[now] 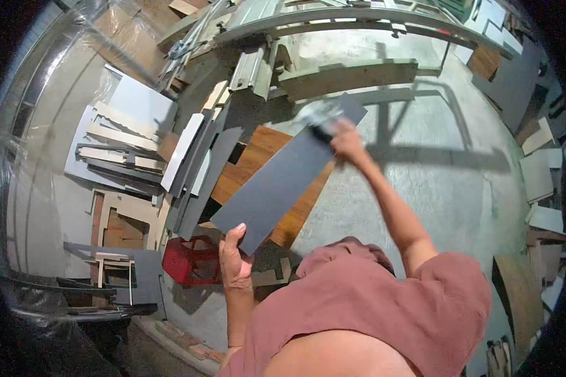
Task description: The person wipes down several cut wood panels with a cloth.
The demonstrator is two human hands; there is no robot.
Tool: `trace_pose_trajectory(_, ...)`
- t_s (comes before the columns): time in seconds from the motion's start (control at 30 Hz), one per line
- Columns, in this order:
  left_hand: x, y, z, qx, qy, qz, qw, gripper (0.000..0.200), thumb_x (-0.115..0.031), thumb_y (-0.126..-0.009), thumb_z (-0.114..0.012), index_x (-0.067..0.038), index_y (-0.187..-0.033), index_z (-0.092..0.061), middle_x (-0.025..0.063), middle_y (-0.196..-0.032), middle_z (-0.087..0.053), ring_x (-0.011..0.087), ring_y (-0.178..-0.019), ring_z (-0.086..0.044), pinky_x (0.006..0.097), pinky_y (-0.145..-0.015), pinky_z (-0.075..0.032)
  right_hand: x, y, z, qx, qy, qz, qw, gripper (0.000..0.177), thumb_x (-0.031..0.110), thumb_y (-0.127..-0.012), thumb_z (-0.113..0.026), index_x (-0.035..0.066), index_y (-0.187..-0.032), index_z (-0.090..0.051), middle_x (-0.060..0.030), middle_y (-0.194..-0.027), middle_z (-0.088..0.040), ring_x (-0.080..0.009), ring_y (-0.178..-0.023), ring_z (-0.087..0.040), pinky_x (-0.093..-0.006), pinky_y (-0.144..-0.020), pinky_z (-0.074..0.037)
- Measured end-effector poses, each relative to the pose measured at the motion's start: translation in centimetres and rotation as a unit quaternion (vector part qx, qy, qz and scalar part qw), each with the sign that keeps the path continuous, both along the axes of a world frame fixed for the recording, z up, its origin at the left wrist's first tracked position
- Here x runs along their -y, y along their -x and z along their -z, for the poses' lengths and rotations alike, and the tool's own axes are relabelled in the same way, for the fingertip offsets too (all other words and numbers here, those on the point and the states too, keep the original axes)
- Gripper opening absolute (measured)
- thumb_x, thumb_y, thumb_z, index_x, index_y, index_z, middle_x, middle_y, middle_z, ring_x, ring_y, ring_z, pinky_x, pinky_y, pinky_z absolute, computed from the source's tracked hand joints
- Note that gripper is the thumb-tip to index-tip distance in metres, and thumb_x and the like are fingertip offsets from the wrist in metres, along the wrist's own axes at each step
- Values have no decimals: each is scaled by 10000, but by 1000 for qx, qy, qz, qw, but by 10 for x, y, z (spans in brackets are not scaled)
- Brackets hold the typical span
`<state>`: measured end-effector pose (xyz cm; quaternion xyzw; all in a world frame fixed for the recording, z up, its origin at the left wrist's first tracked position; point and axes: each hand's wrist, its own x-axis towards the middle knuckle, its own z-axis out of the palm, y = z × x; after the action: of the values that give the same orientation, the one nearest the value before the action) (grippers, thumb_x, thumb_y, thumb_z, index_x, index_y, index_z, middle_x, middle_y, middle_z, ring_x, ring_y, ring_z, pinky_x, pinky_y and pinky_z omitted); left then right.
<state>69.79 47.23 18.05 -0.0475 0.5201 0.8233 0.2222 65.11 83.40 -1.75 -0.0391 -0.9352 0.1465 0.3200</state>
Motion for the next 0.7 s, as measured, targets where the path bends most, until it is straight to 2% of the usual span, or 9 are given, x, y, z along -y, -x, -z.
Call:
trace_pose_trajectory(0.07,2,3,5,-5,9,5,1000,380,-102,-713,-541,39,-1051,-440,119,-956,-505,227,-852,-535,370,-695,-482,-73,-22,4,28,274,191,942,161,137,-672,-488,16,-734,-576,-143,-831,-553,-278,-809,-515,-387,-736,-402)
trace_pose_trajectory(0.1,3,4,6,-17,13,8,1000,390,-105,-713,-539,36,-1061,-433,115,-960,-502,226,-860,-531,373,-701,-479,-116,-33,28,75,429,229,870,161,146,-734,-471,26,-789,-564,-124,-822,-555,-252,-767,-531,-393,-629,-416)
trace_pose_trajectory(0.17,-3,6,6,5,1,30,1000,389,-103,-715,-533,33,-1065,-431,109,-978,-494,224,-892,-519,371,-735,-468,-158,-50,92,-179,741,197,617,219,191,-807,-428,29,-916,-526,-114,-886,-561,-235,-824,-545,-396,-668,-443)
trace_pose_trajectory(0.2,-6,8,16,33,-19,13,999,383,-99,-716,-529,33,-1062,-432,108,-982,-495,223,-894,-520,373,-743,-467,-147,-53,79,-179,742,194,617,219,191,-807,-428,29,-916,-526,-114,-886,-561,-235,-824,-545,-396,-668,-443)
trace_pose_trajectory(0.27,-25,5,20,44,-42,7,998,365,-96,-725,-521,32,-1056,-431,115,-979,-502,228,-871,-535,377,-748,-475,-107,-63,37,-255,858,43,443,277,236,-858,-381,17,-1003,-469,-110,-947,-548,-243,-858,-550,-409,-747,-452)
trace_pose_trajectory(0.37,-51,1,25,53,-31,44,997,363,-101,-734,-516,35,-1057,-424,122,-972,-506,230,-857,-543,375,-750,-483,-105,-34,48,-257,890,40,374,268,246,-891,-349,37,-954,-504,-102,-930,-557,-233,-836,-551,-388,-793,-449)
trace_pose_trajectory(0.5,-55,6,41,66,-46,64,995,368,-137,-750,-508,38,-1060,-416,132,-978,-508,234,-874,-545,376,-749,-488,-104,-10,49,-292,851,42,434,271,269,-890,-351,48,-904,-507,-84,-857,-561,-219,-779,-547,-376,-745,-457)
trace_pose_trajectory(0.57,-55,6,46,57,-55,73,994,367,-150,-754,-505,33,-1060,-419,130,-986,-506,239,-888,-542,379,-753,-488,-80,-4,29,-255,894,27,367,271,265,-886,-356,44,-927,-508,-95,-894,-560,-229,-805,-550,-387,-768,-453)
trace_pose_trajectory(0.7,-66,4,59,80,-145,18,986,404,-121,-748,-512,21,-1106,-388,154,-1049,-498,302,-933,-528,432,-775,-483,46,-23,-46,-105,938,-189,272,304,280,-869,-385,43,-1045,-456,-132,-994,-538,-268,-938,-522,-459,-861,-399)
